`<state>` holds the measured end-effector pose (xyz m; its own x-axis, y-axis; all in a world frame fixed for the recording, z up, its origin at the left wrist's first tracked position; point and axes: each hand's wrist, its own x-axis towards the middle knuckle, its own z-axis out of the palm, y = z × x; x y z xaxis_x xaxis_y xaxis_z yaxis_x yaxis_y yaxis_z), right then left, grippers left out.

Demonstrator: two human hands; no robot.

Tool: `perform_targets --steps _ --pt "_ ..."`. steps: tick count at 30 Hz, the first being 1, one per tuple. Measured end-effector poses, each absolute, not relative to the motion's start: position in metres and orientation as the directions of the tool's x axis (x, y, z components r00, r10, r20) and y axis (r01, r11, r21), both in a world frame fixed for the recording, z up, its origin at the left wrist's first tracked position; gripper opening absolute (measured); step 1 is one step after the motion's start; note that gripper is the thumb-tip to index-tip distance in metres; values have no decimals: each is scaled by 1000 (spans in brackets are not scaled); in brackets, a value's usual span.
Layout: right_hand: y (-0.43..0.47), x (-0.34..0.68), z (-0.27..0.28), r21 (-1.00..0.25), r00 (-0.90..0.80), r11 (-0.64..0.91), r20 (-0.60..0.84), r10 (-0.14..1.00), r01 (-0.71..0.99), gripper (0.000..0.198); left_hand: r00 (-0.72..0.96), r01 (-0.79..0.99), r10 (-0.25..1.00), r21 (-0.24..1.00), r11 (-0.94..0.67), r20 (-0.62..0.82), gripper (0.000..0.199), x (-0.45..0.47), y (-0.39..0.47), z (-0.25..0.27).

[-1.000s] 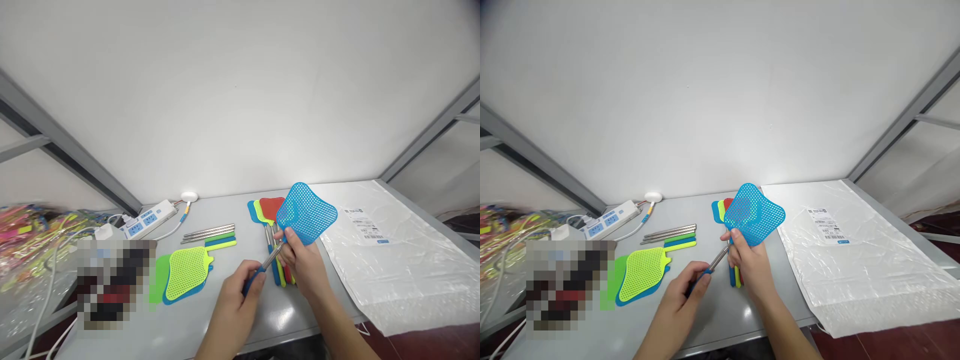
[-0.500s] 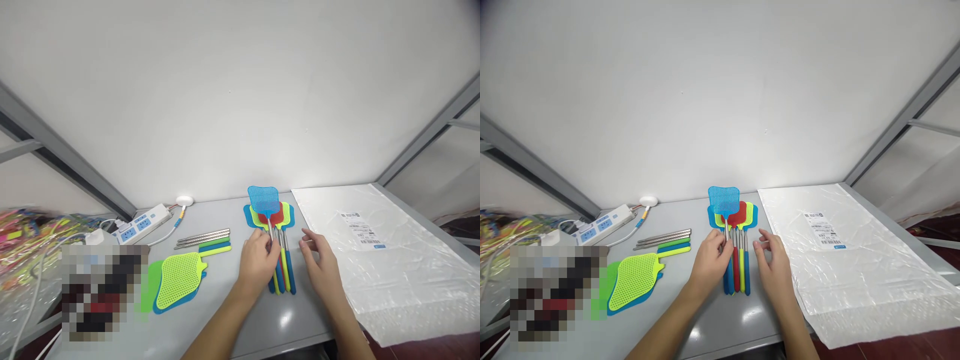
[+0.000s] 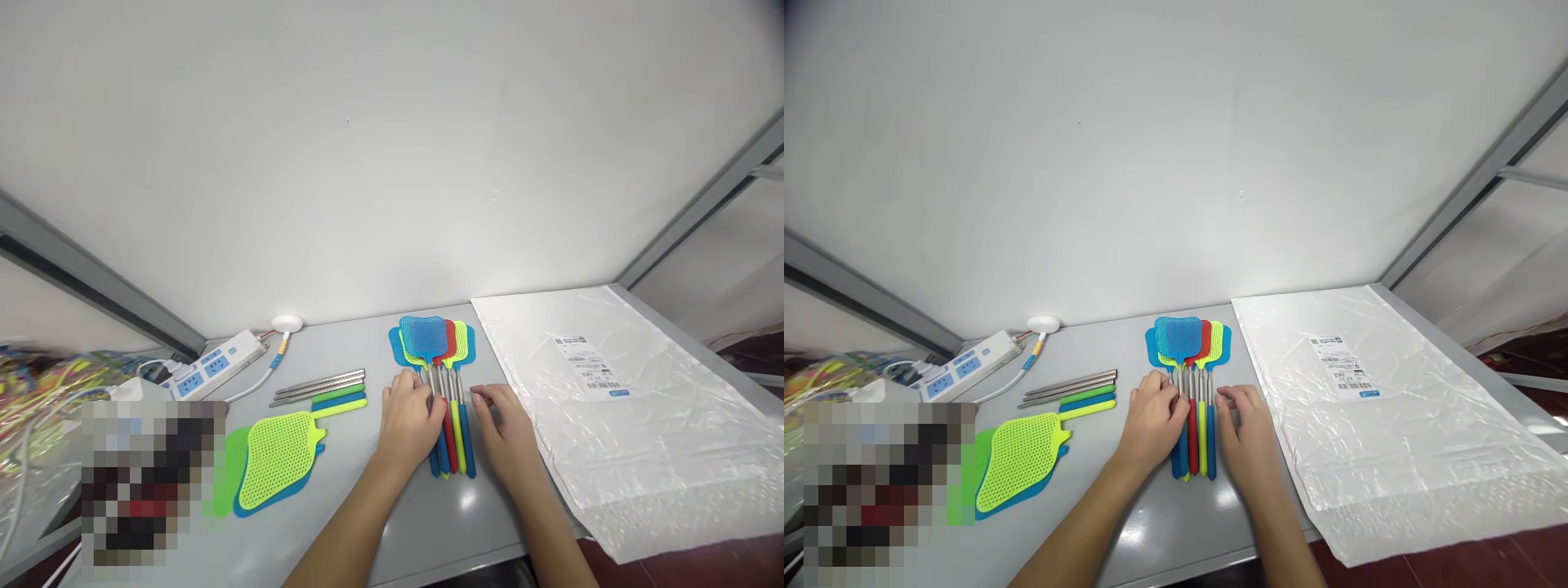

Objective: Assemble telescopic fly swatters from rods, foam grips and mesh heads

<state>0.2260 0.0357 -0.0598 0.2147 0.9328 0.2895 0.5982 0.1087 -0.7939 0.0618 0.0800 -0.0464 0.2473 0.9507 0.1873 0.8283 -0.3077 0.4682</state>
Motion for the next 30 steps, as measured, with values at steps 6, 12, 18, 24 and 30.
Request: perform_targets --steps 6,12,18,24,30 --pt "37 224 -58 -783 165 89 239 957 616 24 253 843 950 439 -310 185 30 66 77 -49" --pt "38 224 -60 -758 130 93 229 965 646 23 250 853 948 418 -312 196 30 66 78 -51" --pt "38 224 -62 -748 134 83 225 965 659 22 257 851 945 415 -321 204 30 65 78 -51" --pt "38 224 -60 -753 134 90 231 964 652 23 254 841 943 432 -326 216 29 60 77 -51" --pt "37 224 -61 -776 139 109 246 959 622 26 245 819 938 466 -335 244 27 54 73 -49"
